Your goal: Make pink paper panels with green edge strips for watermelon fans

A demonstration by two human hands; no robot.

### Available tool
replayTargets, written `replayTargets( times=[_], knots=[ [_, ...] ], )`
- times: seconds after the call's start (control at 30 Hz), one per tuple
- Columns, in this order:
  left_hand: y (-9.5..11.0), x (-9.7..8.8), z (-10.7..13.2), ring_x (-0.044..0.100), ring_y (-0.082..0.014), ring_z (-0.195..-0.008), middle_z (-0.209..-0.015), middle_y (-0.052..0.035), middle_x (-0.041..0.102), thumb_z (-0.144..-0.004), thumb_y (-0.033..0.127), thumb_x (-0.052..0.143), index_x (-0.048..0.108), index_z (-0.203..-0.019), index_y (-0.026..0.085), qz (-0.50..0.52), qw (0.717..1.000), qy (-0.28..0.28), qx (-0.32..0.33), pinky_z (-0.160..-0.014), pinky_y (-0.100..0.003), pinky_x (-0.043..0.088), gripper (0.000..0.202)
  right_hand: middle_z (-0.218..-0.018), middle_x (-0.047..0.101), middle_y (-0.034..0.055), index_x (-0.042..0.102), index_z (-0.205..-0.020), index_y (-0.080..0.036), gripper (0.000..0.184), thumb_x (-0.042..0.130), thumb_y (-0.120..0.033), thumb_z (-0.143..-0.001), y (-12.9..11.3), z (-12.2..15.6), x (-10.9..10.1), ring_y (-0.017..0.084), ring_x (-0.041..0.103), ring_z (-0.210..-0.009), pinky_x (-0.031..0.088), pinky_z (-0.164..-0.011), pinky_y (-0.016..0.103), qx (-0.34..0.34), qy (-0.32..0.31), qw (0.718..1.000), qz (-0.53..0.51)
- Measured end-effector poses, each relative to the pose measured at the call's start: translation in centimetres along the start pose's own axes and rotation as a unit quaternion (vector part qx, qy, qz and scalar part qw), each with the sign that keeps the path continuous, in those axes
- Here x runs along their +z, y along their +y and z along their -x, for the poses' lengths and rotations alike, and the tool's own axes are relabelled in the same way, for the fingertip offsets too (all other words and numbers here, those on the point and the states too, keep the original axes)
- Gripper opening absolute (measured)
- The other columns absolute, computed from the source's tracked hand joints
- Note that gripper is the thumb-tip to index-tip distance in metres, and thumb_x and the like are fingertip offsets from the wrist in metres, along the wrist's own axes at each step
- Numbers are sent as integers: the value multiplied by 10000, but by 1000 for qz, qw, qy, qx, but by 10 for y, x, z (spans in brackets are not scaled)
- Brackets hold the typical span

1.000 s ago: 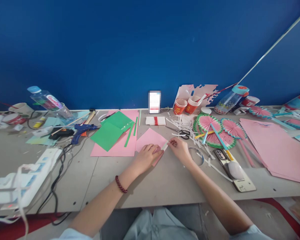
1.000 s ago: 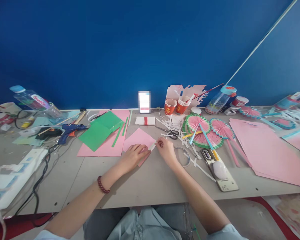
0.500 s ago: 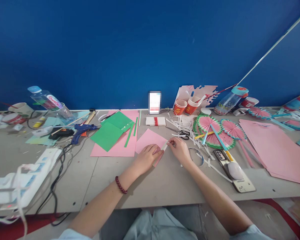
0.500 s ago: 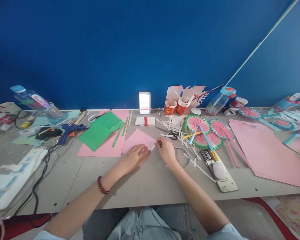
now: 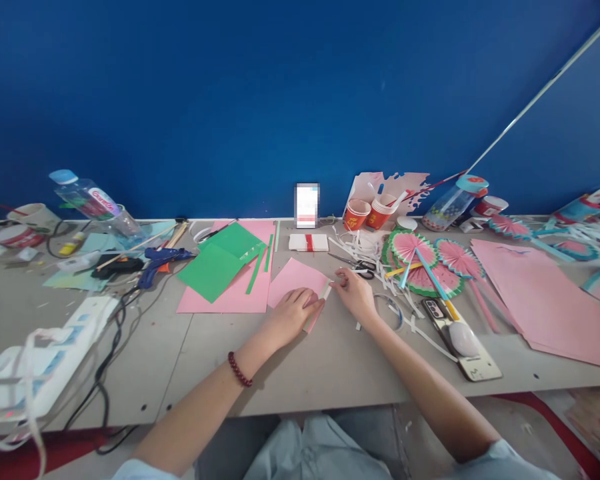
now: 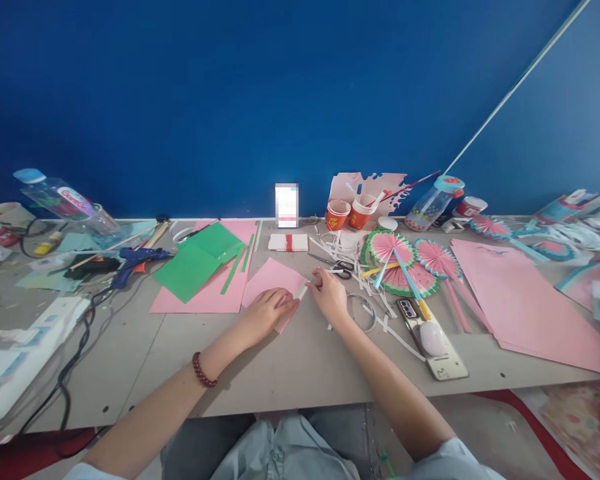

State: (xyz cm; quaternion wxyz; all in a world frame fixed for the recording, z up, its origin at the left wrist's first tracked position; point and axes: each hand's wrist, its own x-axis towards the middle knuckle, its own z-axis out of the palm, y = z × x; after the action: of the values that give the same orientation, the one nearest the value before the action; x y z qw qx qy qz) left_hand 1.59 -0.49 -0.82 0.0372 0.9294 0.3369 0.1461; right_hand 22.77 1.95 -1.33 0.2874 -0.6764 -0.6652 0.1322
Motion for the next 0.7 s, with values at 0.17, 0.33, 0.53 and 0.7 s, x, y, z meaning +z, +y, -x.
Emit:
replayTargets(
  times=[0.17,0.33,0.53,0.7],
  knots=[
    [0,0,-1,475,-227,-1160,-1181,-99,525,-897,77,434,515,-1273,243,3,1000,0,-1,-958,-402,438,419,-679,590,-12,622,-806,-216,79,577,-279,-790,-3,-9,-3,155,538,-647,312,-578,242,3,-28,1000,13],
    [1,-4,-1,471,-241,-1156,-1170,-109,522,-857,49,449,511,-1275,228,2,1000,-5,-4,-951,-405,443,458,-583,568,-28,615,-721,-226,80,583,-287,-762,-4,-20,-4,150,518,-573,295,-541,239,40,-58,998,6],
    [0,-4,1,493,-229,-1105,-1132,-99,524,-844,32,444,476,-1291,233,12,1000,15,3,-941,-395,449,491,-611,639,3,624,-806,-210,205,479,-355,-814,5,-19,-5,156,557,-532,374,-540,247,53,-30,993,-99],
    [-1,-2,2,500,-227,-1104,-1174,-106,509,-835,32,453,395,-1353,225,24,999,24,7,-938,-399,458,556,-660,673,15,618,-726,-191,413,466,-563,-823,0,-12,-14,86,426,-358,343,-396,230,89,-118,966,-210]
  ],
)
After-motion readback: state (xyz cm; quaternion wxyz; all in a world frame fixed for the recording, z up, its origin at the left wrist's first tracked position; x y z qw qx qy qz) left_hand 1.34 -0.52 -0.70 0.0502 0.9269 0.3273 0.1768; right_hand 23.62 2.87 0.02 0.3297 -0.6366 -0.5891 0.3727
